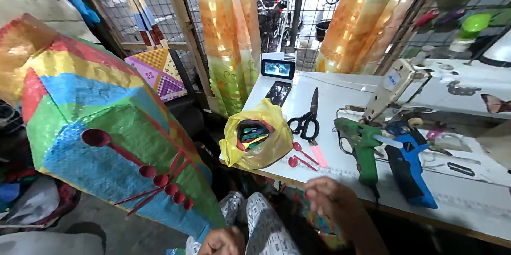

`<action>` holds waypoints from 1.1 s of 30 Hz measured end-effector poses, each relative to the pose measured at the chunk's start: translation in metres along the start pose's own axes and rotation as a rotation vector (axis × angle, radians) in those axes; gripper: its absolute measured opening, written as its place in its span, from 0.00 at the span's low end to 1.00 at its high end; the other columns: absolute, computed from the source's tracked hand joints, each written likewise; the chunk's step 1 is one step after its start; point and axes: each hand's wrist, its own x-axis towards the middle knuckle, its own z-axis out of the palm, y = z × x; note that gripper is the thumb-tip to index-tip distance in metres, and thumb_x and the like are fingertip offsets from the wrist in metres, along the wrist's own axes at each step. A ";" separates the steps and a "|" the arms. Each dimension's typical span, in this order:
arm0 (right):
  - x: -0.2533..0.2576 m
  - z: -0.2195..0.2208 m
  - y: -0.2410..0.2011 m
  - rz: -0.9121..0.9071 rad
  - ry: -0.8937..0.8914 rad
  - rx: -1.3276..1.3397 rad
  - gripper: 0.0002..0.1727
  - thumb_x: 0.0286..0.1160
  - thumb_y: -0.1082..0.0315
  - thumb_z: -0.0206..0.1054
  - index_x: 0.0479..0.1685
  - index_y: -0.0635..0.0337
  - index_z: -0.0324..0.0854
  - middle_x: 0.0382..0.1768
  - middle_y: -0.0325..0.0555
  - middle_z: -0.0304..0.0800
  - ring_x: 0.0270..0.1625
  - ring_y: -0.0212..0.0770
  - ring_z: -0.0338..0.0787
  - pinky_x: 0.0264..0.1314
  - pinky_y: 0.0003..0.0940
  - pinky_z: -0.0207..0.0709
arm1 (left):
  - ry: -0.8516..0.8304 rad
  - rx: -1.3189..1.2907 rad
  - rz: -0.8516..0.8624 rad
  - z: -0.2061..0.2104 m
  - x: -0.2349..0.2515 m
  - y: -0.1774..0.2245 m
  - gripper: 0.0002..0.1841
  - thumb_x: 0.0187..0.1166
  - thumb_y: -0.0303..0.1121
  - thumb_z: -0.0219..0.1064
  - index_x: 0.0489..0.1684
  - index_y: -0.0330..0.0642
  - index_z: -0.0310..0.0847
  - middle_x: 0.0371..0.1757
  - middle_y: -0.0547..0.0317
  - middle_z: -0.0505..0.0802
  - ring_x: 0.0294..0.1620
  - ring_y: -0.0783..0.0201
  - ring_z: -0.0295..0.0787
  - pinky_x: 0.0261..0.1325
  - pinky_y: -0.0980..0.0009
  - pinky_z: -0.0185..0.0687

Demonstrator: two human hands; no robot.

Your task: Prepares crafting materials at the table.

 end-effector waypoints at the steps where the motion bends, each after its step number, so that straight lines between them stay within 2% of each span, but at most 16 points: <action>1: 0.009 -0.001 0.002 -0.018 0.111 -0.212 0.11 0.83 0.64 0.64 0.50 0.61 0.87 0.26 0.34 0.90 0.23 0.21 0.84 0.27 0.18 0.80 | 0.066 0.120 -0.033 -0.001 0.003 -0.004 0.12 0.86 0.49 0.62 0.47 0.62 0.93 0.41 0.79 0.92 0.41 0.83 0.84 0.46 0.83 0.78; 2: 0.018 -0.003 0.007 -0.034 0.193 -0.396 0.12 0.81 0.64 0.64 0.48 0.64 0.88 0.24 0.38 0.89 0.22 0.26 0.83 0.26 0.23 0.80 | 0.147 0.254 -0.080 0.002 0.007 -0.008 0.12 0.86 0.48 0.63 0.48 0.62 0.95 0.45 0.79 0.93 0.45 0.82 0.85 0.50 0.82 0.80; 3: 0.025 -0.006 0.015 -0.067 0.252 -0.525 0.14 0.81 0.62 0.64 0.47 0.64 0.89 0.24 0.42 0.89 0.22 0.31 0.85 0.27 0.29 0.81 | 0.256 0.381 -0.133 0.010 0.013 -0.011 0.10 0.84 0.45 0.66 0.47 0.60 0.96 0.46 0.78 0.94 0.47 0.82 0.87 0.52 0.82 0.82; 5: 0.037 -0.009 0.027 -0.087 0.309 -0.651 0.14 0.81 0.62 0.65 0.46 0.63 0.92 0.30 0.49 0.93 0.29 0.42 0.90 0.36 0.42 0.85 | 0.443 0.599 -0.174 0.027 0.031 -0.016 0.07 0.78 0.31 0.70 0.43 0.46 0.97 0.42 0.71 0.95 0.44 0.78 0.89 0.51 0.79 0.85; 6: 0.041 -0.008 0.031 -0.077 0.326 -0.679 0.13 0.80 0.64 0.66 0.46 0.63 0.93 0.35 0.52 0.95 0.36 0.48 0.92 0.43 0.48 0.85 | 0.478 0.703 -0.162 0.032 0.042 -0.019 0.07 0.75 0.28 0.71 0.43 0.41 0.96 0.40 0.68 0.95 0.42 0.77 0.89 0.49 0.79 0.86; 8: 0.048 -0.005 0.041 -0.059 0.348 -0.713 0.12 0.79 0.64 0.67 0.45 0.61 0.95 0.37 0.52 0.94 0.41 0.54 0.90 0.49 0.53 0.81 | 0.468 0.902 -0.097 0.033 0.063 -0.027 0.07 0.74 0.30 0.73 0.42 0.41 0.96 0.39 0.66 0.96 0.39 0.79 0.90 0.44 0.81 0.85; 10: 0.050 -0.001 0.054 -0.047 0.379 -0.749 0.12 0.80 0.63 0.67 0.45 0.60 0.95 0.36 0.52 0.94 0.42 0.56 0.90 0.51 0.54 0.80 | 0.434 1.017 -0.074 0.031 0.086 -0.034 0.07 0.75 0.32 0.74 0.42 0.42 0.96 0.38 0.65 0.96 0.36 0.78 0.90 0.41 0.81 0.87; 13: 0.047 0.005 0.066 -0.046 0.459 -0.785 0.14 0.82 0.64 0.64 0.50 0.59 0.95 0.41 0.55 0.93 0.48 0.60 0.88 0.55 0.58 0.78 | 0.336 1.201 -0.081 0.026 0.121 -0.045 0.08 0.80 0.32 0.71 0.45 0.40 0.95 0.42 0.57 0.97 0.40 0.70 0.94 0.49 0.70 0.91; 15: 0.047 0.007 0.066 -0.067 0.538 -0.753 0.15 0.82 0.66 0.63 0.53 0.62 0.94 0.45 0.58 0.92 0.50 0.59 0.88 0.56 0.54 0.80 | 0.269 1.330 -0.103 0.023 0.141 -0.054 0.11 0.82 0.32 0.68 0.50 0.38 0.94 0.47 0.51 0.97 0.47 0.58 0.96 0.57 0.56 0.90; 18: 0.048 0.004 0.064 -0.080 0.606 -0.682 0.14 0.81 0.68 0.64 0.51 0.64 0.94 0.46 0.58 0.91 0.50 0.56 0.88 0.56 0.47 0.81 | 0.232 1.495 -0.103 0.025 0.163 -0.064 0.11 0.82 0.29 0.66 0.52 0.38 0.94 0.50 0.46 0.97 0.53 0.48 0.95 0.60 0.47 0.87; 20: 0.047 0.003 0.064 -0.100 0.630 -0.659 0.12 0.79 0.68 0.65 0.48 0.64 0.94 0.45 0.58 0.91 0.51 0.54 0.87 0.57 0.46 0.80 | 0.237 1.579 -0.042 0.027 0.171 -0.071 0.10 0.79 0.26 0.68 0.50 0.39 0.95 0.49 0.44 0.96 0.52 0.45 0.95 0.55 0.46 0.88; 23: 0.047 0.004 0.064 -0.092 0.628 -0.648 0.11 0.78 0.68 0.67 0.45 0.63 0.94 0.46 0.58 0.91 0.54 0.57 0.86 0.60 0.49 0.78 | 0.224 1.644 0.116 0.023 0.179 -0.082 0.09 0.76 0.24 0.69 0.46 0.38 0.95 0.45 0.43 0.96 0.47 0.43 0.96 0.49 0.48 0.90; 30: 0.047 0.007 0.066 -0.124 0.598 -0.720 0.10 0.75 0.66 0.69 0.42 0.62 0.95 0.46 0.58 0.91 0.53 0.60 0.85 0.60 0.52 0.76 | 0.165 1.686 0.200 0.011 0.180 -0.101 0.12 0.72 0.19 0.69 0.49 0.35 0.94 0.48 0.41 0.96 0.50 0.41 0.95 0.51 0.49 0.90; 33: 0.047 0.008 0.068 -0.080 0.563 -0.781 0.11 0.77 0.65 0.69 0.44 0.61 0.95 0.51 0.60 0.89 0.57 0.65 0.83 0.61 0.60 0.73 | 0.162 1.690 0.194 0.013 0.182 -0.102 0.12 0.73 0.18 0.68 0.50 0.34 0.94 0.51 0.40 0.95 0.52 0.40 0.94 0.54 0.49 0.90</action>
